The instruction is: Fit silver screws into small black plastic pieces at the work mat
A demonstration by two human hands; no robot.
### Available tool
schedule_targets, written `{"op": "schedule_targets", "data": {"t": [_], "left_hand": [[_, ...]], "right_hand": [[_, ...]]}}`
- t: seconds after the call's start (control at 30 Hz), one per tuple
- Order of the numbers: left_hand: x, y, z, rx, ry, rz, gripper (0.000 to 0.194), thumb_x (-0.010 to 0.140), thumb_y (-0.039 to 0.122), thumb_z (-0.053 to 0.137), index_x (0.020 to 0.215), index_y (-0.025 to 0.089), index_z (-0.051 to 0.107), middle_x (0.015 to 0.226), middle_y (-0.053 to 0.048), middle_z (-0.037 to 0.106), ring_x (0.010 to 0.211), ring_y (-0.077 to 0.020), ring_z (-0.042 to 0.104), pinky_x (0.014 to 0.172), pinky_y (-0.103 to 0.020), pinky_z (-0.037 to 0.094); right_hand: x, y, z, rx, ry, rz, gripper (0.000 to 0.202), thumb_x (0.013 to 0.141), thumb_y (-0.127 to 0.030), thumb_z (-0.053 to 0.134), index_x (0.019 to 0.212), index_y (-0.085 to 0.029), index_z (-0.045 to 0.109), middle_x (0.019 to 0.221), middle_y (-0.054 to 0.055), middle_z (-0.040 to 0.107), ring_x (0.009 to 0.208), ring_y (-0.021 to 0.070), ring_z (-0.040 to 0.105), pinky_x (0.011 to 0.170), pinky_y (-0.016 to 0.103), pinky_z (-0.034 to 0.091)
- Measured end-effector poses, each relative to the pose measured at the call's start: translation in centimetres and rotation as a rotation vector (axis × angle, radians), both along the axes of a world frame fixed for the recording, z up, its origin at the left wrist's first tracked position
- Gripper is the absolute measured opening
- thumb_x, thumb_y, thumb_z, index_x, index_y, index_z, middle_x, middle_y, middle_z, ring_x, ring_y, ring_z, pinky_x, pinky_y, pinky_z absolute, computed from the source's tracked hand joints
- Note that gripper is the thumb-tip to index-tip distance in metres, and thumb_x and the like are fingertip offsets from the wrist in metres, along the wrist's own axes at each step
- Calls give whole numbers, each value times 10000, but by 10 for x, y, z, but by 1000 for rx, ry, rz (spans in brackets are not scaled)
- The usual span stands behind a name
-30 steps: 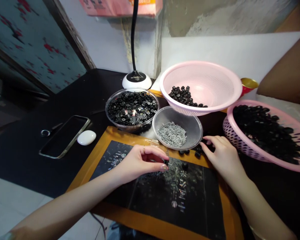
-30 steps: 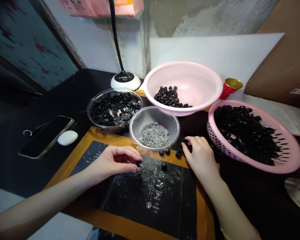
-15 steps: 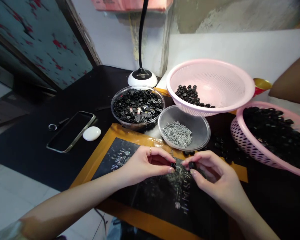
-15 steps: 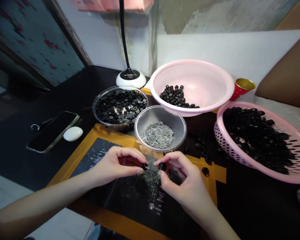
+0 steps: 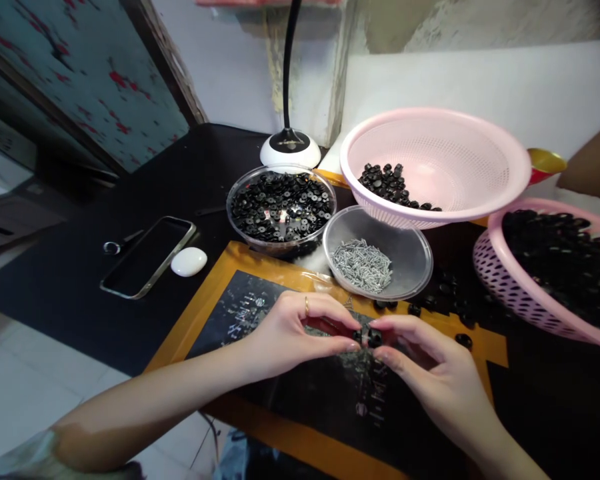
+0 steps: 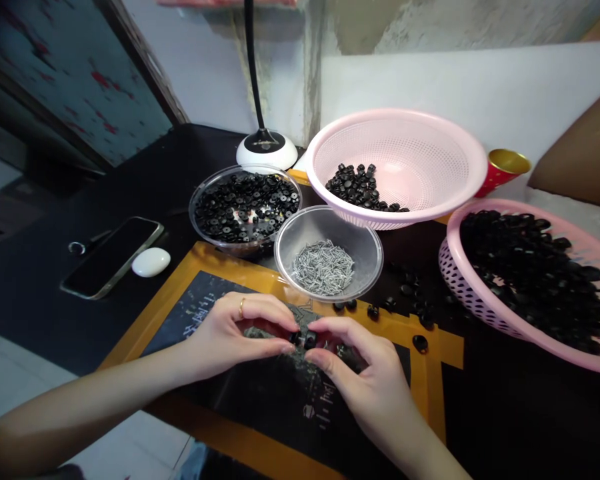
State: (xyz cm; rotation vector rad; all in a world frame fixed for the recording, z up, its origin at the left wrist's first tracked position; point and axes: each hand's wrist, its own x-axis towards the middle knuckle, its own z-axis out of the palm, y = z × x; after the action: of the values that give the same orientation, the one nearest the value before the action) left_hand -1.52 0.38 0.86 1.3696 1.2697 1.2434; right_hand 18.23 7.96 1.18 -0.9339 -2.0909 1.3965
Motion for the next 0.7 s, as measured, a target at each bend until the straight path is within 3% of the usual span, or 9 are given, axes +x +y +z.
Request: {"op": "schedule_targets", "data": {"t": [0.33,0.7], "left_hand": [[-1,-1,-1,153,101,-31,138,755,186,704,881,131,707,862,-73,719,804,-153,671,735,-246,548],[-1,-1,3,187,99,-63,143,749,176,710,884,131,716,883,-89,724,812,-149,675,764,-249,566]], "right_hand": [[0,-3,0,60,0,25,145,781,-264,679,925,-278,687,844,-8,725,739,163,675,713,243,565],[0,-4,-4,54,0,3,135,756,-282,691,890,-271,701,850,10,742,755,194,699,686,247,582]]}}
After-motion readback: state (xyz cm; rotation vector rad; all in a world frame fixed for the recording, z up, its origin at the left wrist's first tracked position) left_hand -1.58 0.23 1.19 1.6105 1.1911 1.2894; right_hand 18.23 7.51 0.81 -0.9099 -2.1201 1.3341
